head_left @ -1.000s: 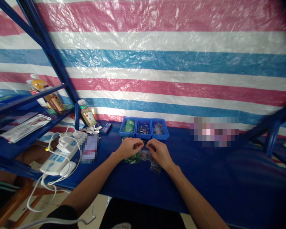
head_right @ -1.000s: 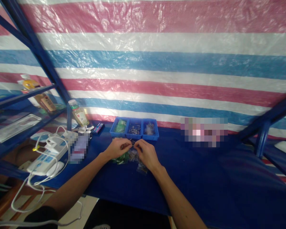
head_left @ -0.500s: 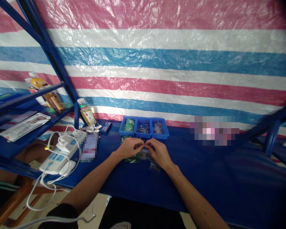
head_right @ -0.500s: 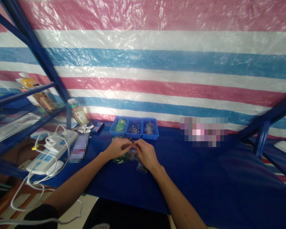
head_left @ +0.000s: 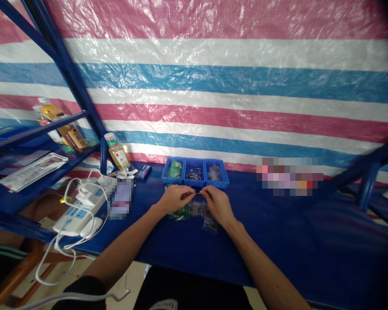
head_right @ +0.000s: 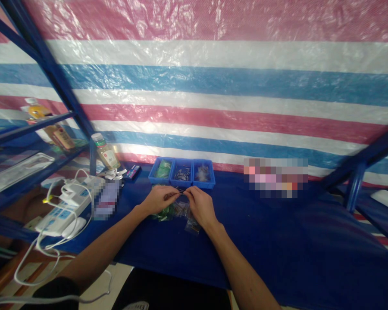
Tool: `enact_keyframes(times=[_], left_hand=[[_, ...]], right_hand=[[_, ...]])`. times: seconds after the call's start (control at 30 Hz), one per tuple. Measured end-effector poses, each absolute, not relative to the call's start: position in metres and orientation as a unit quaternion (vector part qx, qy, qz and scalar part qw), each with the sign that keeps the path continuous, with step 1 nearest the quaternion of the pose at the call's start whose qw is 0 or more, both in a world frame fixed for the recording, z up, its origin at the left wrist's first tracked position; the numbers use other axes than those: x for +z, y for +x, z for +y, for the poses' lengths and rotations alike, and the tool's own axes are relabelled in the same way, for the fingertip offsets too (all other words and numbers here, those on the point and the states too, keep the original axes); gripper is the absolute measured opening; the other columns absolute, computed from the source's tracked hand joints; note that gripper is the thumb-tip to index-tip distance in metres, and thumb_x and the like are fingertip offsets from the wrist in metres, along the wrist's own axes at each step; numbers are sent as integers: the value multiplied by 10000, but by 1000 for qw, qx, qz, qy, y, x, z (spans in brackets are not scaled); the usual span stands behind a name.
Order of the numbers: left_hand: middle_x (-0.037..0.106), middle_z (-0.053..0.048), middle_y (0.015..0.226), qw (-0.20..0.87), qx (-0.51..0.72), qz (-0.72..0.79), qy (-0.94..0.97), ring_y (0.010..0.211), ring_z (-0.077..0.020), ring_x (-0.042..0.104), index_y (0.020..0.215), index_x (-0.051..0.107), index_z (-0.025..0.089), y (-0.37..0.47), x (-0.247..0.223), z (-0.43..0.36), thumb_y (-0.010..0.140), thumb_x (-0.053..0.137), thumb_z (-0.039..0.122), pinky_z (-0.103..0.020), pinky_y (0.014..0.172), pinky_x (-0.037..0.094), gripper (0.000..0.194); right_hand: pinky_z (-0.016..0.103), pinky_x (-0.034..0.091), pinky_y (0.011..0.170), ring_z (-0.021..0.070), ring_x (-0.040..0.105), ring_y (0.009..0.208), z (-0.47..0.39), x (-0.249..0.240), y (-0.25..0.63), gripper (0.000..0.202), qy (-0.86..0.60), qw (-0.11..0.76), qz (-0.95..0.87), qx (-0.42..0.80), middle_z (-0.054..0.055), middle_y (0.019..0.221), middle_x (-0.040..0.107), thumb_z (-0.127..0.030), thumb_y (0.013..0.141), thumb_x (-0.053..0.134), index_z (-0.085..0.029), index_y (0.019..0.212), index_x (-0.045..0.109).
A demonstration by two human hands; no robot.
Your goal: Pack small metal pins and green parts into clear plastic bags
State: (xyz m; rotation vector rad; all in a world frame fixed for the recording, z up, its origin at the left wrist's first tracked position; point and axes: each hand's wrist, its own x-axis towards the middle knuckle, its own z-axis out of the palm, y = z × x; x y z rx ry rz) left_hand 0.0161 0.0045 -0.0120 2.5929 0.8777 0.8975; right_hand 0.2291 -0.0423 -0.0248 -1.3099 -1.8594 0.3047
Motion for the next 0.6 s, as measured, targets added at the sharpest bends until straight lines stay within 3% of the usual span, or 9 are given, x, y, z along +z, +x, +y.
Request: enact_keyframes(times=[0.2, 0.43, 0.6], left_hand=[[722, -18, 766, 138, 309, 310, 888, 615, -118, 609, 995, 743, 183, 14, -10, 5, 963, 603, 301, -226, 632, 447, 186], [704, -19, 747, 137, 319, 332, 877, 614, -121, 600, 945, 730, 183, 13, -11, 6, 973, 577, 312, -225, 643, 447, 203], [701, -22, 747, 141, 307, 328, 882, 618, -124, 601, 957, 730, 181, 13, -11, 7, 975, 574, 325, -225, 638, 444, 213]], right_hand=[[315, 470, 747, 227, 671, 790, -39, -28, 232, 219, -529, 417, -729, 117, 47, 852, 713, -324, 1006, 501, -232, 871, 647], [323, 506, 808, 224, 685, 885, -43, -24, 230, 149, -498, 443, -731, 145, 58, 997, 725, -256, 978, 513, -222, 1057, 635], [318, 506, 788, 219, 683, 847, -43, -24, 230, 141, -493, 439, -738, 138, 51, 955, 722, -245, 974, 517, -227, 1002, 654]])
